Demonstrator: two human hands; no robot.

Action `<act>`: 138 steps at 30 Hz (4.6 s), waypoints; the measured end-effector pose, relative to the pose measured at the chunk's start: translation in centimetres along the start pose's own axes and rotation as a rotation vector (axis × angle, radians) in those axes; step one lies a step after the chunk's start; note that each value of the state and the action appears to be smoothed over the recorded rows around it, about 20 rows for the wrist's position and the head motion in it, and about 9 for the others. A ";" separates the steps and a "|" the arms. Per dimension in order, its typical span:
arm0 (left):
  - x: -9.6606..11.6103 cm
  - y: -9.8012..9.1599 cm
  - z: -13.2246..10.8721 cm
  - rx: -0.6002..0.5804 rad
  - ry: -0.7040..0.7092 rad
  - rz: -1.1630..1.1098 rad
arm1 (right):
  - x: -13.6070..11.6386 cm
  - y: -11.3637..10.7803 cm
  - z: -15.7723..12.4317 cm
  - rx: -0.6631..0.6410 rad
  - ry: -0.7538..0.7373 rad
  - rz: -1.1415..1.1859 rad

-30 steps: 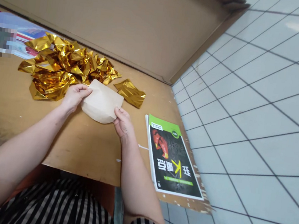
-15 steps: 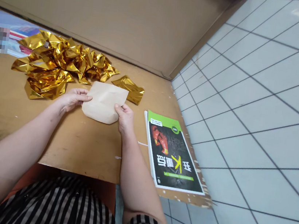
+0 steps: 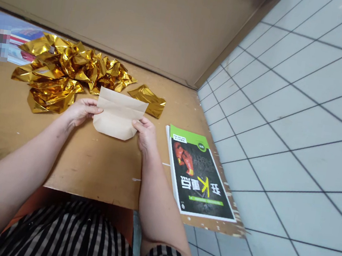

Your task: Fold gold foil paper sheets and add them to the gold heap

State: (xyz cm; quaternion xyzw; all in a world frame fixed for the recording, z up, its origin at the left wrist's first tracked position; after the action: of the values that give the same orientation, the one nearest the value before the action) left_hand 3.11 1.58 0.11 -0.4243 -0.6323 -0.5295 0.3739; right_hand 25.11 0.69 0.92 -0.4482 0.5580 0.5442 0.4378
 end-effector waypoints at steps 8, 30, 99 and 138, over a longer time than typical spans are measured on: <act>-0.1 -0.1 0.4 0.102 -0.032 -0.004 | 0.1 -0.4 0.5 -0.007 0.027 -0.020; 1.1 1.3 -0.8 0.162 0.398 0.396 | -1.1 -0.8 -0.1 0.101 -0.508 -0.673; -2.6 4.4 -2.1 -0.430 0.386 1.693 | 2.7 3.1 -1.6 -0.443 -0.159 -1.450; -3.6 3.4 -2.1 -0.404 0.338 1.693 | 3.1 3.3 -1.3 -0.409 -0.152 -1.450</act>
State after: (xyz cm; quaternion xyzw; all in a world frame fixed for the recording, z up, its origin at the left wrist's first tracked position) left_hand 7.63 -0.73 -1.62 -0.7239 0.0629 -0.2321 0.6467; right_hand 21.19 -0.66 -1.33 -0.7363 -0.0205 0.2421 0.6315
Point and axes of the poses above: each hand's wrist, its own z-axis towards the middle knuckle, its own y-axis out of the palm, x = y × z, the point moved 3 cm from there along z, towards the middle knuckle, and after that the axes turned 4 degrees about x, right-handed, at the moved point
